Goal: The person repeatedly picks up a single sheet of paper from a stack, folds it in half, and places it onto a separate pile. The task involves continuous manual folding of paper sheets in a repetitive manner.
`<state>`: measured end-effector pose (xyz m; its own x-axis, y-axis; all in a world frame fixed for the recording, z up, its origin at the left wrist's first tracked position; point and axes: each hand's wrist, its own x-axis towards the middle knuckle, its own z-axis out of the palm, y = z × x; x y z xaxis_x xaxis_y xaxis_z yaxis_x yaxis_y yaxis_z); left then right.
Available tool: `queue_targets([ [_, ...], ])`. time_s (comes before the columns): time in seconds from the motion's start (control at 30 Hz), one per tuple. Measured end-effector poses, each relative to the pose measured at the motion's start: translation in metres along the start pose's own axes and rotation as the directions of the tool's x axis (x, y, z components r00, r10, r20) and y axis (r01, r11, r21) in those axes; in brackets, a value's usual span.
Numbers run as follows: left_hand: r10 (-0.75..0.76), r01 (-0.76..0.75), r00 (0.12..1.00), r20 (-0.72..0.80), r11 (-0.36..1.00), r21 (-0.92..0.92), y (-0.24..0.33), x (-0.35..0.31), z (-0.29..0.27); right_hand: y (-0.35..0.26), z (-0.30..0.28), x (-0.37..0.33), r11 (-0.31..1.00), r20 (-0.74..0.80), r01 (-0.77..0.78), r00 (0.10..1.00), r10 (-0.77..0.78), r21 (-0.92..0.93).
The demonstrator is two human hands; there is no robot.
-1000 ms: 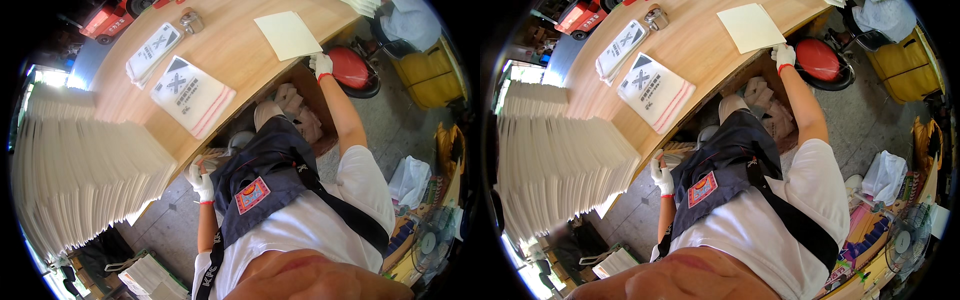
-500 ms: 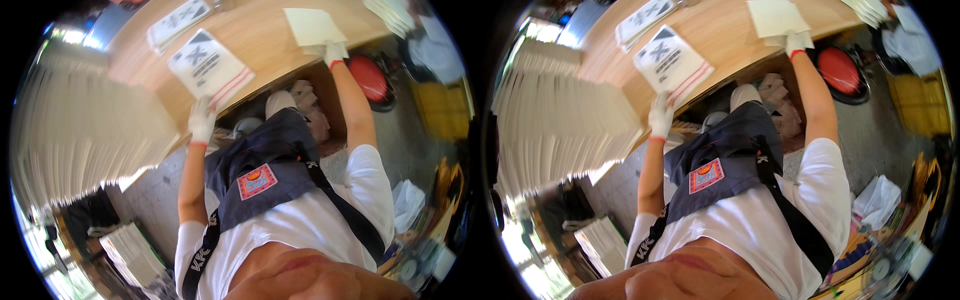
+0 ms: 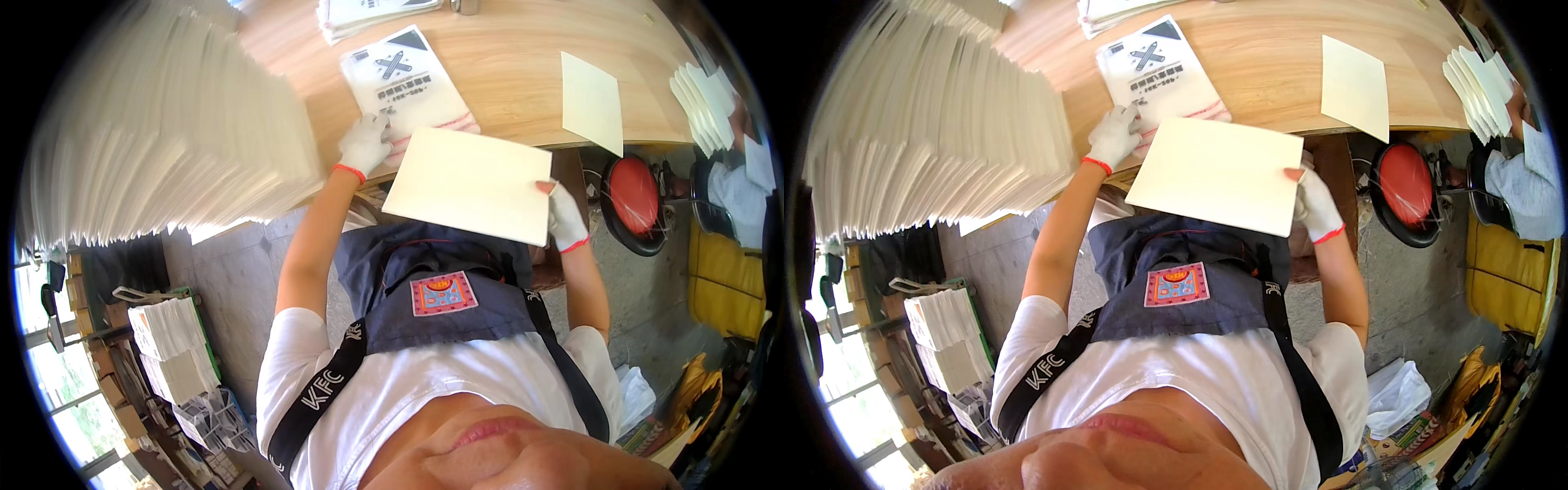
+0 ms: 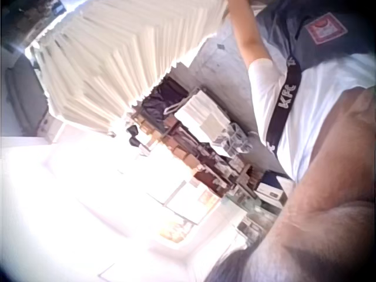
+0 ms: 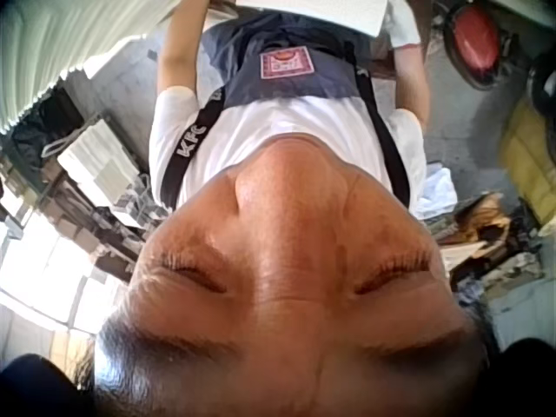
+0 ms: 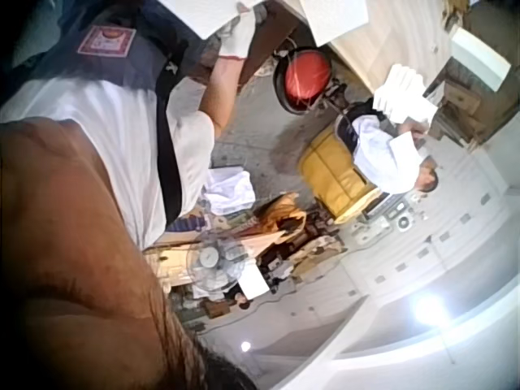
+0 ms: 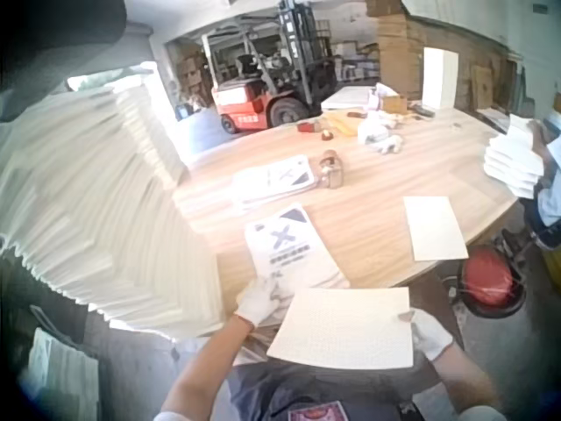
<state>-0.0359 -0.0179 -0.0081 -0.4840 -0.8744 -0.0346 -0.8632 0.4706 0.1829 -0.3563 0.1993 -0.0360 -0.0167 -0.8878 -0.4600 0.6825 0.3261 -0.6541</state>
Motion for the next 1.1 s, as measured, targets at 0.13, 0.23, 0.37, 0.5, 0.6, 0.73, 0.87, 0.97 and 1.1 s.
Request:
queue_targets([
  [0.13, -0.032, 0.029, 0.997, -0.071, 0.999, -0.04, -0.013, 0.012, 0.013, 0.027, 0.001, 0.001, 0.984, 0.133, -0.116, 0.986, 0.098, 0.133],
  [0.23, -0.016, 0.01, 0.986, -0.167, 0.999, -0.038, -0.011, 0.01, 0.012, 0.035, 0.019, 0.004, 0.989, -0.006, 0.053, 0.999, -0.053, 0.14],
  [0.37, 0.042, -0.1, 0.962, -0.269, 0.974, -0.204, -0.015, 0.012, 0.004, 0.05, 0.045, 0.012, 0.927, -0.257, 0.195, 0.96, -0.113, 0.321],
  [0.5, 0.045, -0.069, 0.997, -0.058, 0.835, -0.546, -0.016, 0.017, -0.017, 0.051, 0.032, 0.01, 0.895, -0.155, 0.102, 0.987, -0.038, 0.434],
  [0.6, 0.227, -0.304, 0.95, -0.213, 0.824, -0.478, -0.009, 0.009, -0.017, 0.054, 0.048, 0.011, 0.89, -0.249, 0.16, 0.967, -0.054, 0.426],
  [0.73, 0.135, -0.3, 0.917, -0.375, 0.853, -0.427, 0.015, -0.014, -0.007, 0.058, 0.073, 0.0, 0.92, -0.233, 0.21, 0.963, -0.136, 0.331],
  [0.87, -0.561, -0.214, 0.786, -0.261, 0.148, -0.965, 0.056, -0.036, 0.046, 0.06, 0.077, -0.018, 0.943, -0.113, 0.206, 0.977, -0.182, 0.262],
  [0.97, -0.536, -0.267, 0.831, 0.15, -0.62, -0.737, 0.095, -0.033, 0.054, 0.055, 0.087, -0.035, 0.971, -0.078, 0.2, 0.978, -0.191, 0.128],
  [1.1, 0.137, 0.186, 0.98, 0.146, -0.894, -0.407, 0.094, -0.037, 0.09, 0.051, 0.094, -0.041, 0.986, -0.083, 0.162, 0.984, -0.158, 0.04],
])
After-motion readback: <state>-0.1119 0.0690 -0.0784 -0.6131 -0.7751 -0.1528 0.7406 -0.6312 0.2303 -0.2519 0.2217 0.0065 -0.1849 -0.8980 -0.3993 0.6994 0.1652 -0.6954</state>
